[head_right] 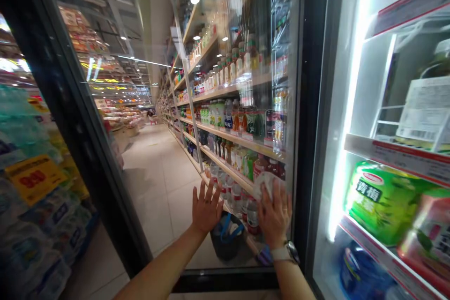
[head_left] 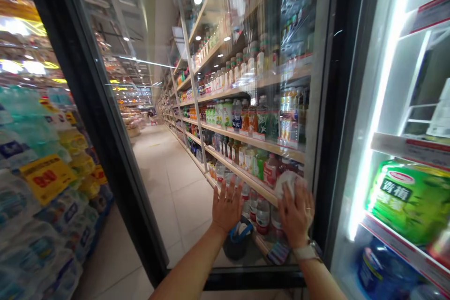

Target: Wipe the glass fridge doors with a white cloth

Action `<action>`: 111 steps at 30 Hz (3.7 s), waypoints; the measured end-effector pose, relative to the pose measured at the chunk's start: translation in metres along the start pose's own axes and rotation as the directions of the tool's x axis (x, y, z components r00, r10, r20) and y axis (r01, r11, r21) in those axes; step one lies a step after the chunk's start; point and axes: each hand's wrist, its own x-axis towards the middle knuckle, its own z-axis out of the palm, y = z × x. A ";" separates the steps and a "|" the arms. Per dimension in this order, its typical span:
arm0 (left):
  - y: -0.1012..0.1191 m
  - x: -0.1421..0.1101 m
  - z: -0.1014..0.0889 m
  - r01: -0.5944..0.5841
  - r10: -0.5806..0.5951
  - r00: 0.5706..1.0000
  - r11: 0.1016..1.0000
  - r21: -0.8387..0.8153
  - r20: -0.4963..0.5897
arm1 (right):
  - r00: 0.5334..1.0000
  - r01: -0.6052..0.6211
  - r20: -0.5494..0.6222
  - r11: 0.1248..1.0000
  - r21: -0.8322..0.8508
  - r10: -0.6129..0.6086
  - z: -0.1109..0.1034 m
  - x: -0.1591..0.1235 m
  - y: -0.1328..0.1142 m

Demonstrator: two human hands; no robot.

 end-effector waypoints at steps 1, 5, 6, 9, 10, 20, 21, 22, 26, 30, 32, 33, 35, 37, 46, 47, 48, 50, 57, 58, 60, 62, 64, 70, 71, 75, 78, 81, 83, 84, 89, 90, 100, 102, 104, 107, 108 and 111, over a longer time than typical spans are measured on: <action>0.000 0.000 0.000 0.001 -0.001 1.000 1.000 -0.001 -0.003 | 0.998 -0.052 -0.037 0.999 0.015 0.052 0.000 0.003 0.008; 0.002 -0.001 -0.002 -0.005 0.005 1.000 1.000 0.000 -0.009 | 0.979 -0.171 -0.095 0.979 0.111 0.182 0.004 0.008 0.008; 0.003 -0.001 -0.002 -0.007 0.007 1.000 1.000 0.005 -0.006 | 0.975 -0.191 -0.096 0.974 0.118 0.203 0.006 0.007 0.000; 0.004 -0.003 -0.002 -0.009 0.009 1.000 1.000 0.026 0.006 | 0.978 -0.181 -0.087 0.977 0.116 0.191 0.012 0.001 -0.034; 0.005 -0.004 -0.002 -0.010 0.010 1.000 0.999 0.031 0.008 | 0.984 -0.151 -0.077 0.982 0.115 0.160 0.013 -0.002 -0.046; 0.000 -0.006 0.003 -0.029 0.028 0.999 0.999 0.037 0.047 | 0.987 0.128 0.079 0.985 0.119 -0.138 0.011 -0.011 -0.056; 0.000 -0.005 0.003 -0.027 0.026 0.999 0.999 0.031 0.044 | 0.990 0.116 0.072 0.988 0.097 -0.123 0.010 -0.009 -0.045; 0.000 -0.005 0.003 -0.025 0.024 0.999 0.999 0.024 0.040 | 0.995 0.082 0.056 0.994 0.076 -0.086 0.008 -0.007 -0.032; 0.000 -0.003 0.005 -0.018 0.018 0.999 1.000 0.000 0.026 | 0.991 -0.122 -0.050 0.988 0.098 0.127 0.003 0.001 0.010; -0.001 -0.004 0.007 -0.009 0.010 0.999 1.000 -0.005 0.048 | 0.981 -0.161 -0.084 0.972 0.170 0.177 0.003 0.001 0.008; 0.000 -0.004 0.008 -0.007 0.007 0.999 1.000 -0.006 0.051 | 0.980 -0.170 -0.073 0.970 0.175 0.185 0.006 -0.004 -0.012; 0.000 -0.005 0.008 -0.007 0.007 0.998 1.000 -0.004 0.056 | 0.984 -0.159 -0.053 0.971 0.176 0.171 0.008 -0.009 -0.025; 0.000 -0.006 0.008 -0.007 0.006 0.998 1.000 0.010 0.066 | 0.996 -0.087 0.020 0.978 0.189 0.085 0.014 -0.021 -0.054; 0.000 -0.007 0.008 -0.014 0.012 0.998 0.999 0.031 0.066 | 0.995 0.010 0.098 0.973 0.229 -0.033 0.019 -0.036 -0.080; -0.001 -0.007 0.007 -0.027 0.025 0.998 0.999 0.035 0.056 | 0.969 0.157 0.153 0.960 0.231 -0.195 0.021 -0.039 -0.077; -0.001 -0.006 0.007 -0.025 0.022 0.998 0.999 0.043 0.064 | 0.975 0.126 0.155 0.969 0.213 -0.161 0.017 -0.031 -0.066; 0.000 -0.006 0.006 -0.024 0.020 0.997 0.998 0.051 0.069 | 0.984 0.073 0.145 0.979 0.190 -0.101 0.013 -0.022 -0.053; 0.000 -0.005 0.006 -0.025 0.021 0.997 0.998 0.054 0.076 | 0.996 -0.063 0.079 0.987 0.148 0.051 0.004 -0.005 -0.028; 0.002 -0.002 0.003 -0.016 0.016 0.999 1.000 0.002 0.036 | 0.974 -0.197 -0.075 0.966 0.169 0.212 -0.003 0.016 0.004; 0.002 -0.001 0.002 -0.016 0.016 1.000 1.000 0.006 0.027 | 0.974 -0.192 -0.083 0.966 0.173 0.208 0.000 0.013 -0.004; 0.003 -0.001 0.000 -0.016 0.016 1.000 1.000 0.016 0.022 | 0.979 -0.167 -0.091 0.972 0.166 0.184 0.006 0.005 -0.025; 0.004 -0.001 -0.001 -0.016 0.015 1.000 1.000 0.024 0.024 | 0.990 -0.108 -0.073 0.982 0.155 0.121 0.012 -0.007 -0.048; 0.005 -0.003 0.000 -0.014 0.014 1.000 1.000 0.023 0.027 | 0.999 -0.029 -0.035 0.987 0.158 0.035 0.017 -0.021 -0.067; 0.004 -0.008 0.004 -0.020 0.020 1.000 1.000 0.013 0.010 | 0.981 0.184 0.015 0.957 0.224 -0.193 0.016 -0.045 -0.085; 0.003 -0.008 0.004 -0.021 0.021 1.000 1.000 0.012 0.010 | 0.974 0.214 0.029 0.948 0.236 -0.227 0.014 -0.044 -0.080; 0.003 -0.004 0.000 -0.017 0.017 1.000 1.000 0.008 0.005 | 0.969 0.220 0.071 0.954 0.203 -0.238 0.005 -0.024 -0.045; 0.003 -0.002 -0.003 -0.012 0.012 1.000 1.000 0.008 0.010 | 1.000 0.019 -0.022 0.992 0.125 -0.016 -0.001 -0.001 -0.011; 0.004 -0.002 -0.003 -0.007 0.007 1.000 1.000 0.006 0.015 | 0.977 -0.151 -0.129 0.979 0.137 0.169 -0.003 0.018 0.007; 0.004 -0.002 -0.003 -0.006 0.006 1.000 1.000 0.003 0.007 | 0.959 -0.208 -0.163 0.965 0.163 0.234 -0.003 0.024 0.003; 0.005 -0.002 -0.003 -0.006 0.006 1.000 1.000 0.001 0.003 | 0.953 -0.227 -0.164 0.958 0.175 0.256 -0.002 0.025 -0.004; 0.006 -0.002 -0.005 -0.006 0.006 1.000 1.000 -0.003 0.003 | 0.984 -0.157 -0.050 0.961 0.227 0.173 0.005 0.009 -0.064; 0.006 -0.003 -0.005 -0.008 0.008 1.000 1.000 -0.001 0.005 | 0.994 -0.102 -0.022 0.966 0.239 0.110 0.006 0.003 -0.075; 0.005 -0.003 -0.005 -0.017 0.017 1.000 1.000 -0.007 0.007 | 0.990 0.115 0.055 0.973 0.201 -0.128 0.004 -0.003 -0.048; 0.005 -0.002 -0.005 -0.010 0.010 1.000 1.000 -0.009 -0.007 | 1.000 -0.001 0.028 0.989 0.148 -0.003 0.001 0.004 -0.022; 0.005 -0.002 -0.006 -0.010 0.010 1.000 1.000 -0.012 -0.010 | 0.993 -0.108 -0.024 0.985 0.131 0.112 -0.001 0.009 0.000; 0.006 -0.002 -0.006 -0.006 0.006 1.000 1.000 -0.009 0.007 | 0.971 -0.198 -0.101 0.967 0.161 0.216 -0.002 0.014 0.013; 0.007 -0.003 -0.007 -0.005 0.006 1.000 1.000 -0.009 0.012 | 0.965 -0.218 -0.112 0.961 0.171 0.239 -0.002 0.014 0.010; 0.007 -0.003 -0.009 -0.003 0.003 1.000 1.000 -0.010 0.020 | 0.956 -0.248 -0.107 0.948 0.198 0.273 0.003 0.009 -0.016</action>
